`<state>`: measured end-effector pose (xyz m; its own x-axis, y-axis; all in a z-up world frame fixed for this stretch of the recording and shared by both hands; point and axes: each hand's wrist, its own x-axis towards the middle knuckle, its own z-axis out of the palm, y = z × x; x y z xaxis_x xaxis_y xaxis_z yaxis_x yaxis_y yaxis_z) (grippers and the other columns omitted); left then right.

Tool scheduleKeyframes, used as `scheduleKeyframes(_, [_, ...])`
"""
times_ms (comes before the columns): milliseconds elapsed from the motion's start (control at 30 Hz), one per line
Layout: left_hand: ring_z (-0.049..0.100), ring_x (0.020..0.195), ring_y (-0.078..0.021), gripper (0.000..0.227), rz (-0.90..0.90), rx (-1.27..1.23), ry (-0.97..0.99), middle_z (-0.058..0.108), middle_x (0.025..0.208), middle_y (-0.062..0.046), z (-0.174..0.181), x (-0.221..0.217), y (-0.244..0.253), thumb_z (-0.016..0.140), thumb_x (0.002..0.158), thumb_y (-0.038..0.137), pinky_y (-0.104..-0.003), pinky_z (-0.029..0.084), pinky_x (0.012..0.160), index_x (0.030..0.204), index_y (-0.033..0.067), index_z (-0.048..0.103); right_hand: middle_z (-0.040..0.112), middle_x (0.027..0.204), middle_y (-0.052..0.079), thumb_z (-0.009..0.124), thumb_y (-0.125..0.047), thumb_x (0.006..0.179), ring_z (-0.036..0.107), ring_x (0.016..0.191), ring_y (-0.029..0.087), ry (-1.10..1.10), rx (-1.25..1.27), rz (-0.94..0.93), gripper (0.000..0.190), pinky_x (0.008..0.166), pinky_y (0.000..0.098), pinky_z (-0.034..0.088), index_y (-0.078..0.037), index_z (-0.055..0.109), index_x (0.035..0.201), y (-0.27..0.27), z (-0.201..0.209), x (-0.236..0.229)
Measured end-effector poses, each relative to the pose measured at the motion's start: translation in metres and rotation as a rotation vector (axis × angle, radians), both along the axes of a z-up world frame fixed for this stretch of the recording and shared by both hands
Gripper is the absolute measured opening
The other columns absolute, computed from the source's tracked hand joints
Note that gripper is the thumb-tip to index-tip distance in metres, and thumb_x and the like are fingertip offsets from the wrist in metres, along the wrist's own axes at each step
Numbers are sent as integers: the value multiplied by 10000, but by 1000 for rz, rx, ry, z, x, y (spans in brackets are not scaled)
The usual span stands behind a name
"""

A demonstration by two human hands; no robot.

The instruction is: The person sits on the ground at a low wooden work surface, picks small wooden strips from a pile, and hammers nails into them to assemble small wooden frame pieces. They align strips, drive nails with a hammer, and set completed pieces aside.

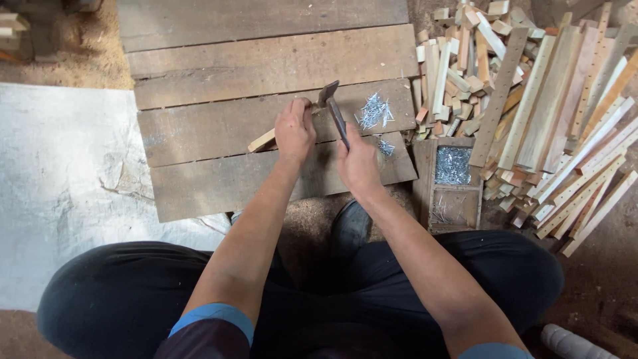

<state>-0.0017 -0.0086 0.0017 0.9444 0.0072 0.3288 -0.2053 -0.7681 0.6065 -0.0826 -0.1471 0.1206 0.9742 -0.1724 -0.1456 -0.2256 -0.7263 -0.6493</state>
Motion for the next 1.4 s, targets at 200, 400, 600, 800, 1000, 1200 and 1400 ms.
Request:
scheduleKeyframes(200, [723, 862, -262, 43, 21, -13, 83, 678, 866, 17, 18, -4, -5, 633, 1005, 224, -400, 525, 764, 1037, 252, 627, 721, 934, 279, 687, -115, 900, 714, 872, 462, -151, 198, -150, 428, 671, 518, 540, -162, 672, 1325, -3, -9, 2])
scheduleKeyframes(400, [735, 874, -254, 113, 69, 27, 126, 721, 861, 16, 12, -1, -6, 640, 979, 195, -411, 543, 784, 1055, 278, 641, 680, 829, 113, 556, -83, 1037, 602, 588, 140, -48, 477, -80, 440, 529, 264, 530, -128, 552, 1474, -3, 40, -15])
scheduleKeyframes(600, [719, 846, -193, 99, 78, 108, 68, 709, 845, 74, 4, 4, -11, 610, 987, 223, -378, 544, 758, 1020, 316, 610, 738, 842, 228, 667, -203, 978, 683, 699, 287, -182, 354, -138, 370, 584, 397, 529, -154, 684, 1344, -12, -18, -9])
scheduleKeyframes(800, [706, 848, -174, 91, 79, 165, 27, 687, 855, 91, -2, 2, -11, 587, 997, 240, -358, 549, 740, 1044, 317, 599, 750, 936, 240, 639, -269, 1000, 732, 798, 374, -152, 300, -140, 380, 621, 446, 548, -165, 665, 1365, -8, -3, -7])
scheduleKeyframes(1000, [694, 856, -153, 105, 78, 222, -41, 700, 874, 106, 7, 2, -12, 674, 950, 261, -337, 548, 726, 1021, 319, 622, 733, 950, 285, 605, -318, 1016, 708, 881, 483, -154, 308, -116, 378, 661, 542, 546, -120, 667, 1332, -13, -28, -4])
scheduleKeyframes(1200, [689, 865, -164, 49, 77, 135, 22, 707, 878, 102, 8, 5, -11, 649, 975, 293, -345, 549, 719, 1018, 315, 641, 747, 925, 252, 579, -323, 1038, 731, 857, 441, -176, 257, -79, 352, 646, 523, 567, -140, 661, 1327, -6, -16, -10])
scheduleKeyframes(1400, [696, 871, -177, 118, 78, 104, 19, 718, 866, 88, 1, 5, -10, 705, 928, 253, -362, 559, 728, 1027, 300, 661, 732, 830, 255, 549, -295, 1055, 737, 757, 413, -206, 254, -32, 339, 599, 493, 557, -121, 654, 1326, -5, -27, -9])
